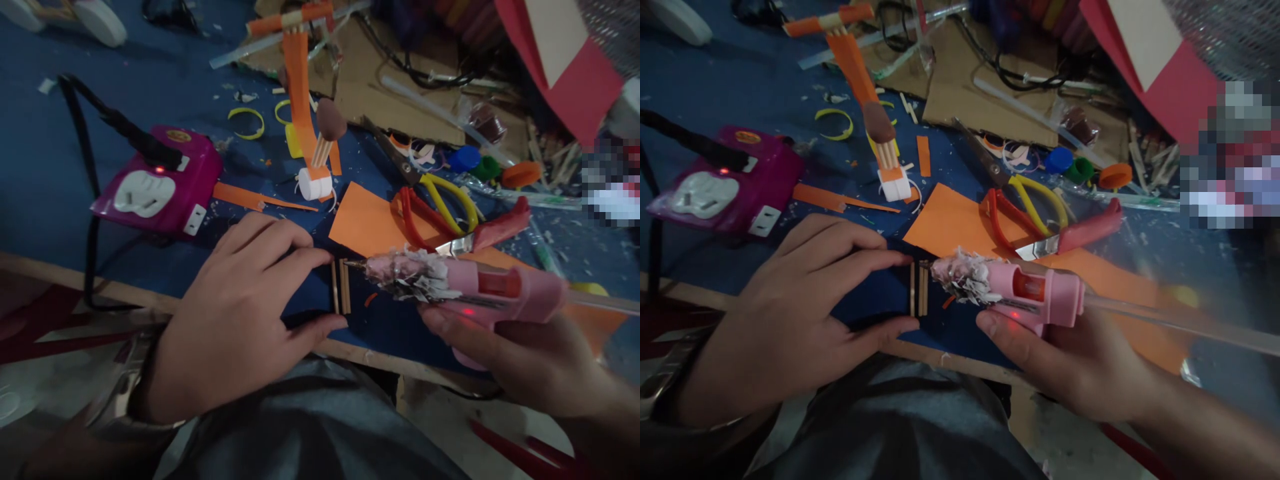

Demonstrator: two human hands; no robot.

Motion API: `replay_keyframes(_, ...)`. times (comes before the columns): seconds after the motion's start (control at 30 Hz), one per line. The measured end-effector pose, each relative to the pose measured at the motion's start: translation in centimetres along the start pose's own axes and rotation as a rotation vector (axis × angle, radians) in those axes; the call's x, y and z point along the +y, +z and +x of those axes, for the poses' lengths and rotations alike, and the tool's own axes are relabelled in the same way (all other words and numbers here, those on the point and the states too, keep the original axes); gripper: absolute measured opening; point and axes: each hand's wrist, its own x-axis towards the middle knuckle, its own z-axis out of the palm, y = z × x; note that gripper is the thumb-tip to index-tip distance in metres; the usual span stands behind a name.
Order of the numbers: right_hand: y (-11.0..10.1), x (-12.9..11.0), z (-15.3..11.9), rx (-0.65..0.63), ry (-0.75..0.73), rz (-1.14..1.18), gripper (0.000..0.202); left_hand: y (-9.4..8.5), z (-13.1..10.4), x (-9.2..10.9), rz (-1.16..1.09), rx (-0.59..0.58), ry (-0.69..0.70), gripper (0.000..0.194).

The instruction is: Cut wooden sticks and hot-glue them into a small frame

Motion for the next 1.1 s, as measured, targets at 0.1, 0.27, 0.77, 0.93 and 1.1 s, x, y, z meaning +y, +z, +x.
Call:
replay_keyframes(0.1, -0.07, 0.09, 0.03, -0.05, 0.009, 0.028, 0.053, -0.05, 0.01, -0.07, 0.003, 0.008, 0.008, 0.035)
replay_keyframes(0.27, -0.11, 0.14, 0.01, -0.094, 0.023, 0.068, 0.062, 0.02, 0.06, -0.14, 0.009, 0.001, 0.005, 0.039)
replay_keyframes(0.77, -0.03, -0.13, 0.02, -0.074, 0.009, 0.02, 0.047, 0.02, 0.05, -0.21, 0.016, 0.002, 0.005, 0.038)
replay_keyframes(0.93, 0.38, -0.38, 0.27, -0.056, 0.032, 0.07, 0.042, 0.03, 0.03, -0.24, 0.004, 0.003, 0.006, 0.041)
replay_keyframes(1.1, 0.62, -0.56, 0.43, -0.038, 0.012, 0.092, 0.045, 0.0, -0.02, -0.26, 0.018, 0.011, 0.024, 0.046)
